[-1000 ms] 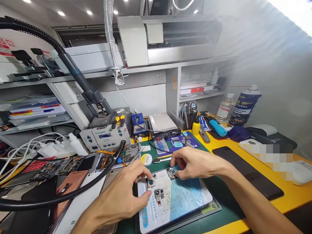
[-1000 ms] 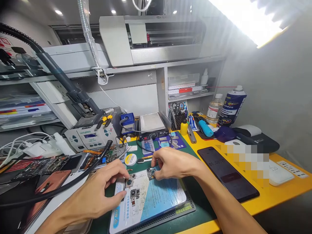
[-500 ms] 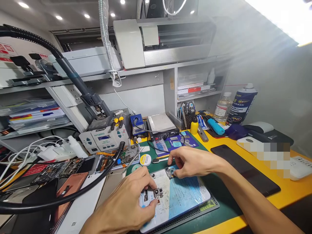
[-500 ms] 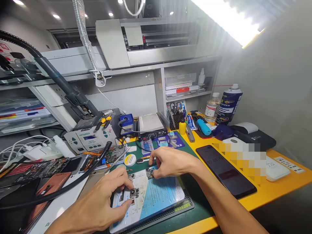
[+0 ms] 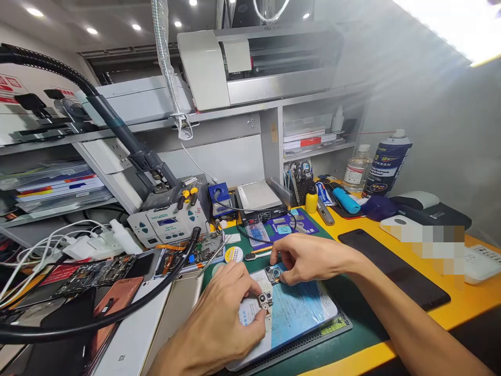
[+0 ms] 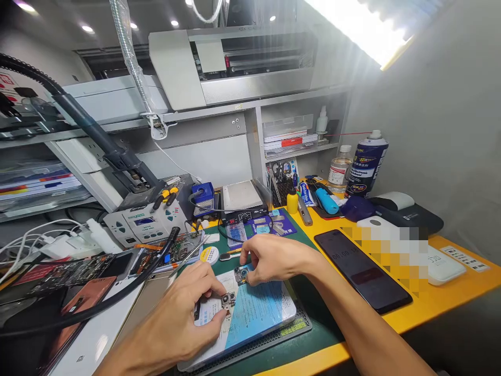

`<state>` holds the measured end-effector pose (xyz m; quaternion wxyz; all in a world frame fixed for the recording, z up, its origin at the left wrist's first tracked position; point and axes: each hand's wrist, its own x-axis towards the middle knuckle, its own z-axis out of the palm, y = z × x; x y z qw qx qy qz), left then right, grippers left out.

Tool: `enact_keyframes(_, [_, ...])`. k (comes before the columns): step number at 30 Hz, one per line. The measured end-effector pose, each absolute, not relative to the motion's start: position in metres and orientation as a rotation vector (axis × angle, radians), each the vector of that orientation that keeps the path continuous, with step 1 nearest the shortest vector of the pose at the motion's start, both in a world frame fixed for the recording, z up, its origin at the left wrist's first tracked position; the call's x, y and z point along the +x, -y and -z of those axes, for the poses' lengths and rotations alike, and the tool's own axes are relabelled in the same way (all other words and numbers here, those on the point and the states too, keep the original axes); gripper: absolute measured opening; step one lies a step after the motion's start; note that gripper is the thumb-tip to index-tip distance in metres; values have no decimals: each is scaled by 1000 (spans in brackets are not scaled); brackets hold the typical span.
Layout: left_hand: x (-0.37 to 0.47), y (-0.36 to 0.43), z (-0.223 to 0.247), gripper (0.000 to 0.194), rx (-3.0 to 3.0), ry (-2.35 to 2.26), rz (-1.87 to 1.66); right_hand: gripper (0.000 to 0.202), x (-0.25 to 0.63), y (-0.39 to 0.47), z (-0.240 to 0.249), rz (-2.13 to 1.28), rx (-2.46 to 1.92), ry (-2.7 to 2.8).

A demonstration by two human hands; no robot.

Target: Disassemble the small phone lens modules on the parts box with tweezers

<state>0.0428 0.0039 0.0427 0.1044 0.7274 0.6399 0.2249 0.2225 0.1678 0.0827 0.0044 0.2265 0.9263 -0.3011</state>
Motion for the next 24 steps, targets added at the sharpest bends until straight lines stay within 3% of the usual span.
enact_keyframes(4, [36,-1,-50,12,2128,-1893,-642,30,223,-168,-83,937,716,-2899])
enact_keyframes(11, [1,5,-62,31,2058,-1962,-597,26,223,-166,-85,930,717,-2906])
enact_keyframes(24, [13,-1,-51,11,2059,-2020,-597,23,221,-167,-82,927,726,-2906])
